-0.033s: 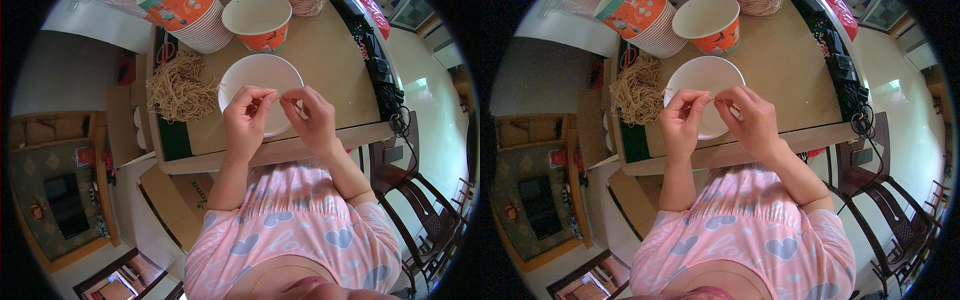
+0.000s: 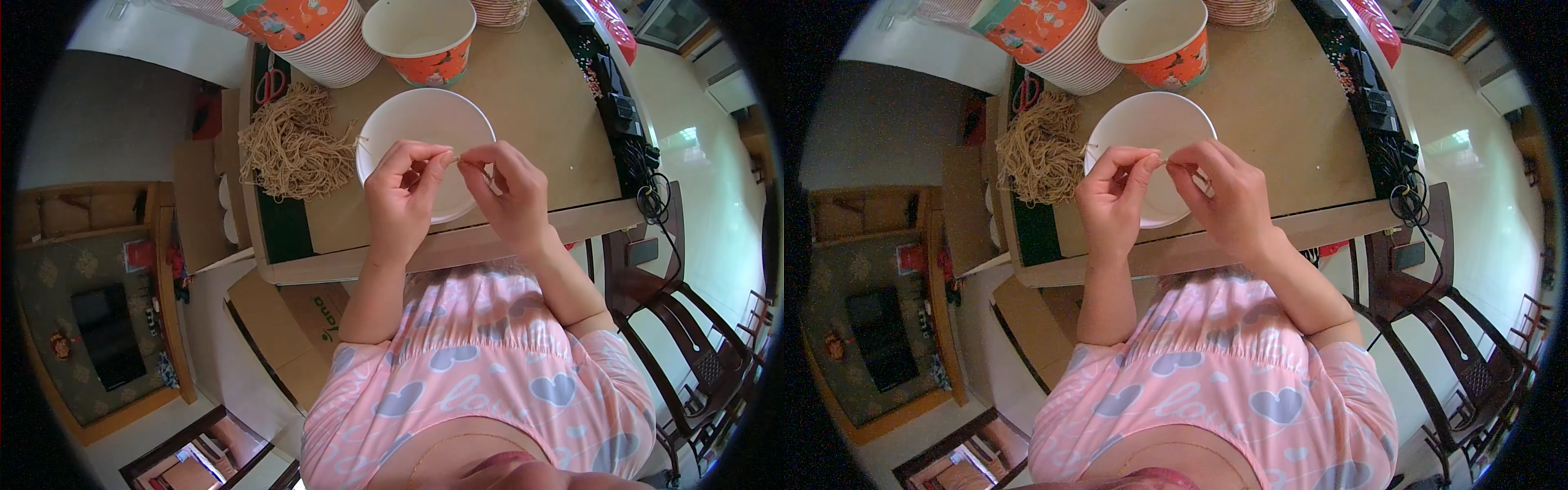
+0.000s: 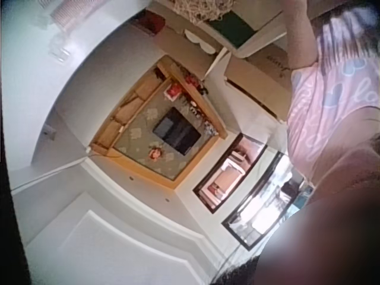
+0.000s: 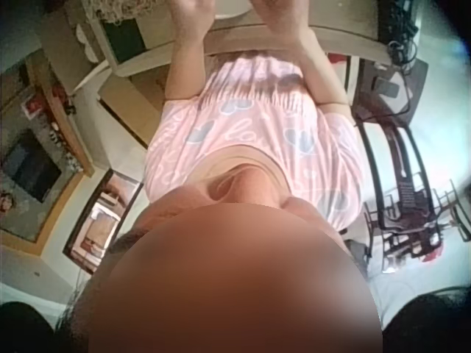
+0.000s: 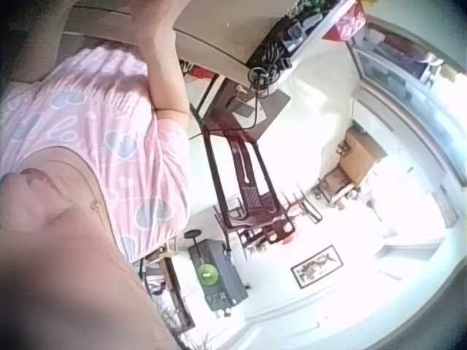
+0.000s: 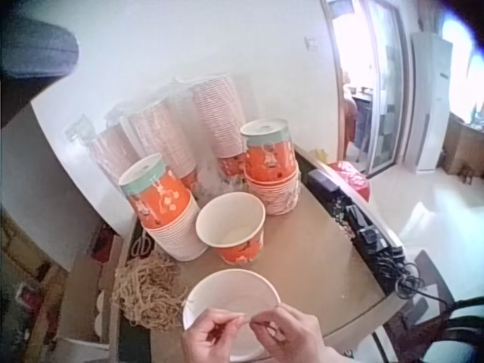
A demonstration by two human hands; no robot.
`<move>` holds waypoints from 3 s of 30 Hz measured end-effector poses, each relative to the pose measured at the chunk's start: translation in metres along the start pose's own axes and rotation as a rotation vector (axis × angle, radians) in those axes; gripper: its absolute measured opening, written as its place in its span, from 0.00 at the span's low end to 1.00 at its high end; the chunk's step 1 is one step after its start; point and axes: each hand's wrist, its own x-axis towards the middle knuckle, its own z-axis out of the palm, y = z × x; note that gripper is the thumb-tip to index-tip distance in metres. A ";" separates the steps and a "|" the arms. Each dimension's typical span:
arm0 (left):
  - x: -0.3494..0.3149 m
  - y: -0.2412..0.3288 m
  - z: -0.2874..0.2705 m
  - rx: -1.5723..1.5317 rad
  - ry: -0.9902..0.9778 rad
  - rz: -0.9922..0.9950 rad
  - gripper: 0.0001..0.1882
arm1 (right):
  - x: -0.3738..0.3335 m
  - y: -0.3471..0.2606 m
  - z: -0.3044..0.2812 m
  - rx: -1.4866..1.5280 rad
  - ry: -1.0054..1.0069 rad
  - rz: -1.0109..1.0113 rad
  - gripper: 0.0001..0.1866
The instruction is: Threading thin strings or ties through pre-punched holes in paper cups to assemble packaging components.
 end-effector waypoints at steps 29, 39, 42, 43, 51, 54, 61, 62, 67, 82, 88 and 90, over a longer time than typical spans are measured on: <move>0.000 0.004 0.002 0.054 -0.023 0.001 0.04 | -0.004 0.011 0.008 0.134 0.050 -0.049 0.04; 0.000 0.004 0.002 0.018 -0.012 -0.002 0.04 | -0.001 0.001 0.000 0.232 -0.029 0.183 0.06; 0.000 0.008 0.003 0.055 -0.025 0.013 0.04 | 0.001 0.004 -0.002 0.257 -0.067 0.231 0.04; 0.000 0.010 0.004 0.081 -0.032 0.031 0.04 | 0.002 0.003 -0.004 0.258 -0.069 0.230 0.04; 0.000 0.025 -0.011 0.060 -0.218 -0.028 0.04 | 0.012 0.013 -0.023 0.307 -0.141 0.019 0.06; 0.003 0.033 -0.013 -0.179 -0.179 -0.092 0.04 | 0.006 0.022 -0.027 0.314 -0.108 0.062 0.07; 0.011 0.039 -0.031 -0.482 0.025 0.045 0.05 | -0.027 0.068 -0.031 0.319 -0.025 0.195 0.05; 0.011 0.043 -0.027 -0.496 0.069 0.039 0.04 | -0.030 0.073 -0.029 0.375 -0.040 0.212 0.06; 0.012 0.042 -0.025 -0.470 0.018 0.017 0.04 | -0.021 0.060 -0.036 0.358 -0.067 0.225 0.08; 0.040 -0.008 -0.070 0.292 -0.059 -0.117 0.02 | 0.061 0.062 -0.010 0.183 -0.166 0.188 0.03; 0.037 -0.081 -0.066 0.072 -0.117 -0.322 0.06 | 0.055 0.116 -0.005 0.123 -0.617 0.560 0.06; 0.021 -0.129 -0.070 -0.221 -0.146 -0.511 0.09 | 0.047 0.123 0.001 0.246 -0.683 0.590 0.12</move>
